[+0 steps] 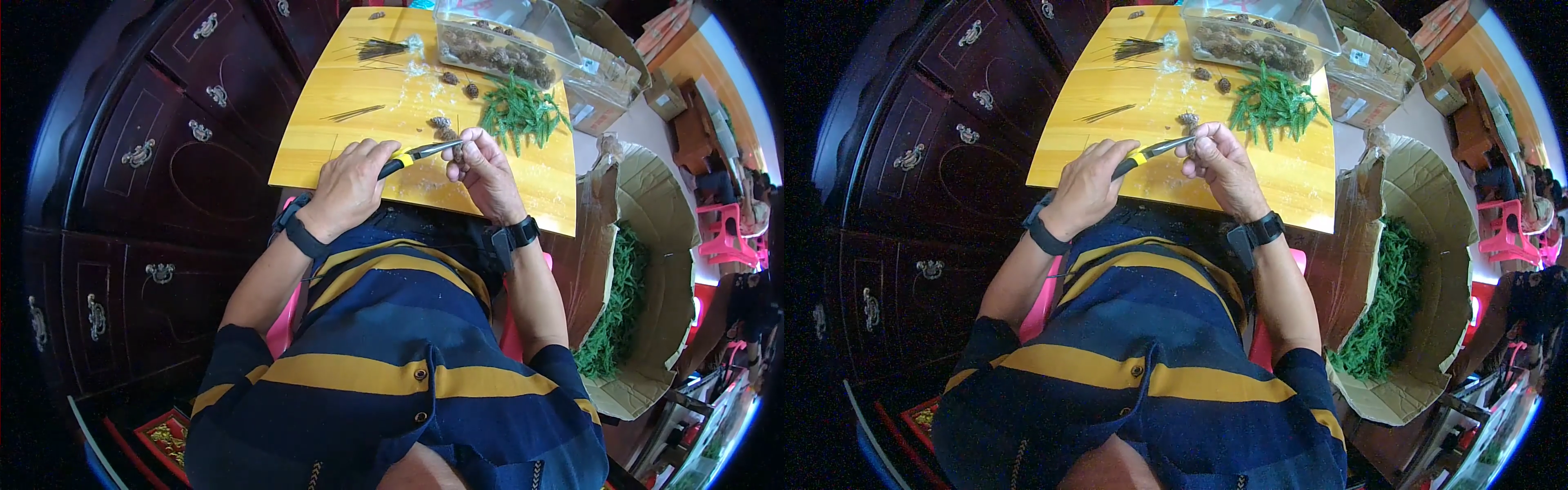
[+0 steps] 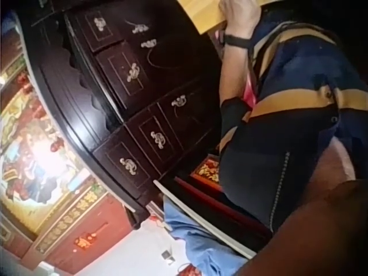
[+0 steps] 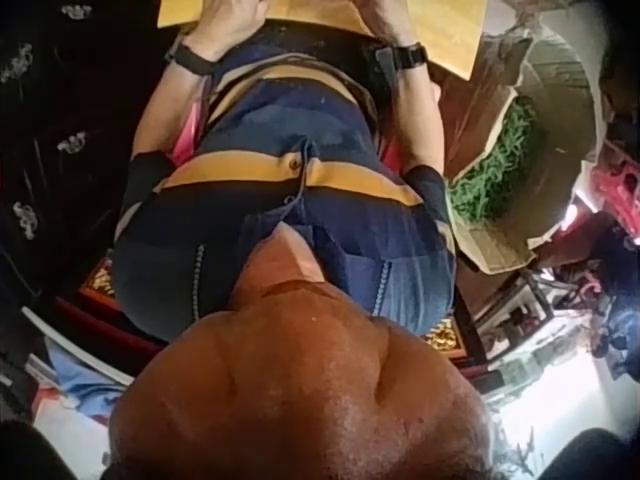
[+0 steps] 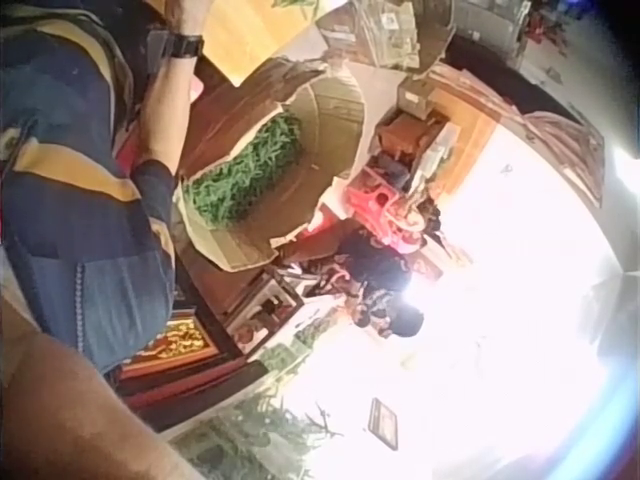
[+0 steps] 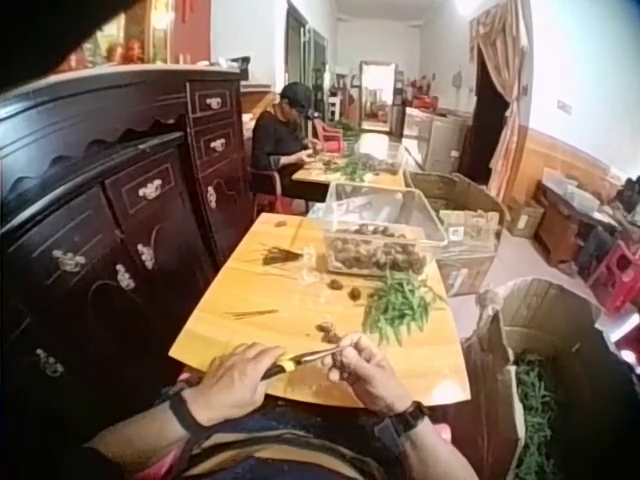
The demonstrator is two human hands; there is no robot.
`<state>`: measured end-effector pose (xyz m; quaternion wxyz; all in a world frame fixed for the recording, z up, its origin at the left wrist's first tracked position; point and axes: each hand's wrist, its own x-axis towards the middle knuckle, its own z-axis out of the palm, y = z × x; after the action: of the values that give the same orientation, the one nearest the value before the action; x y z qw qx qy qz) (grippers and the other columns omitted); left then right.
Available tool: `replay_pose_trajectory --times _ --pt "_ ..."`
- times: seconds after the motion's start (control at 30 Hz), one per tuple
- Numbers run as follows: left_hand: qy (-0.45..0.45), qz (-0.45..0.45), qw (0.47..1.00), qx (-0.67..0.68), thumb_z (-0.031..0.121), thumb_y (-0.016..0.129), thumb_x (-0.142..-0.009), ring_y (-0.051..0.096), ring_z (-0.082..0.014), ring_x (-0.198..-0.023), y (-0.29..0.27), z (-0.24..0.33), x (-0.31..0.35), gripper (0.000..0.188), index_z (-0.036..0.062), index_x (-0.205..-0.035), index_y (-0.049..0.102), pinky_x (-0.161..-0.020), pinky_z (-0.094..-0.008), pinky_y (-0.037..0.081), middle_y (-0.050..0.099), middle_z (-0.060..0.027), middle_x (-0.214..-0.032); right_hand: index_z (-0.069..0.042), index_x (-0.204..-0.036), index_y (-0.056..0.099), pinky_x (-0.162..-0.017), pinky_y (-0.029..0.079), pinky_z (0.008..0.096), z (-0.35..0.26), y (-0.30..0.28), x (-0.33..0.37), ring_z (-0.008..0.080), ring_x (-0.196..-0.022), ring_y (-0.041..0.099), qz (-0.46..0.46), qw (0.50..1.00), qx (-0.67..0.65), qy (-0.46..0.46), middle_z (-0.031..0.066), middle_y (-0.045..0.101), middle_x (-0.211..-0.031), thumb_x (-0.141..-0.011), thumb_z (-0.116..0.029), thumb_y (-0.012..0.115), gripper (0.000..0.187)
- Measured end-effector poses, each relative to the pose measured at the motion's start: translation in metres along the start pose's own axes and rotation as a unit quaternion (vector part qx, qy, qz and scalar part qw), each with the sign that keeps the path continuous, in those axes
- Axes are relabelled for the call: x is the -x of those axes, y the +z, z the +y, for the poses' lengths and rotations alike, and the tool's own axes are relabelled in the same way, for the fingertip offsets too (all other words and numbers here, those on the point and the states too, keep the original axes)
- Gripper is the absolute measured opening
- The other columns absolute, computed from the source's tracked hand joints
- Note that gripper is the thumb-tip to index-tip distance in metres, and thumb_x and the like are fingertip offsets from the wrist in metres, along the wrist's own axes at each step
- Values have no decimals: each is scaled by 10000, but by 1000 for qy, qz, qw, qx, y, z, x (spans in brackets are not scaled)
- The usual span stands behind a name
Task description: The person trims a green branch with pliers, picks up a pinecone, and inserts a wire into it. They then use pliers to cut the wire and repeat the process of wiring another pinecone by hand.
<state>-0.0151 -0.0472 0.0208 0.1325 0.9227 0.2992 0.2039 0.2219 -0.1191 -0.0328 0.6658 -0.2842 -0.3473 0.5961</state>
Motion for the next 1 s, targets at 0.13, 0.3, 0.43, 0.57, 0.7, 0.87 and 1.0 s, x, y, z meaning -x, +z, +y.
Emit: replay_pose_trajectory --times 0.13,0.3,0.43,0.57,0.7,0.87,1.0 --pt "5 8 1000 -14 -28 597 -827 616 -352 -1049 1 -1 -1 438 60 -1255 572 -858 -457 520 632 -153 -1074 -101 -1126 547 -705 513 271 5 -1 1 134 -758 604 -23 993 -110 35 73 646 -975 -1028 -196 576 140" --pt "8 2 1000 -20 -30 596 -822 613 -355 -1044 -1 -4 -1 438 60 -1250 570 -855 -460 518 631 -151 -1072 -86 -1164 542 -715 508 289 18 -7 2 143 -779 600 -70 940 -313 118 63 611 -992 -1015 -166 580 173" --pt "14 7 1000 3 -35 599 -812 608 -361 -1039 -5 -2 1 436 57 -1238 570 -855 -463 514 629 -149 -1071 -78 -1174 545 -716 502 289 21 -5 3 137 -785 587 -65 948 -290 111 62 596 -997 -1021 -174 570 182" --pt "16 34 999 2 -39 602 -804 604 -363 -1037 1 -3 3 441 59 -1233 571 -855 -466 511 627 -147 -1072 -71 -1168 548 -713 498 291 23 4 3 131 -763 573 -31 951 -290 98 59 587 -989 -1027 -184 559 181" --pt "11 31 999 -6 -41 606 -797 606 -360 -1038 1 -3 4 447 69 -1229 573 -844 -471 513 630 -142 -1069 -76 -1185 546 -717 498 294 28 4 3 134 -743 564 -52 923 -364 119 53 587 -994 -1045 -207 528 192" --pt "11 21 999 -22 -41 612 -793 613 -359 -1023 0 -3 2 418 76 -1193 582 -829 -469 516 635 -133 -1047 -84 -1195 545 -718 494 293 30 -7 3 120 -715 552 -119 873 -443 163 42 579 -1002 -1061 -226 499 201" --pt "7 16 1000 -12 -18 611 -812 633 -369 -977 -2 0 3 346 70 -1145 585 -807 -477 519 653 -141 -1001 -82 -1181 553 -713 513 293 24 -7 2 108 -717 580 -183 862 -437 181 43 601 -994 -1069 -273 487 231"
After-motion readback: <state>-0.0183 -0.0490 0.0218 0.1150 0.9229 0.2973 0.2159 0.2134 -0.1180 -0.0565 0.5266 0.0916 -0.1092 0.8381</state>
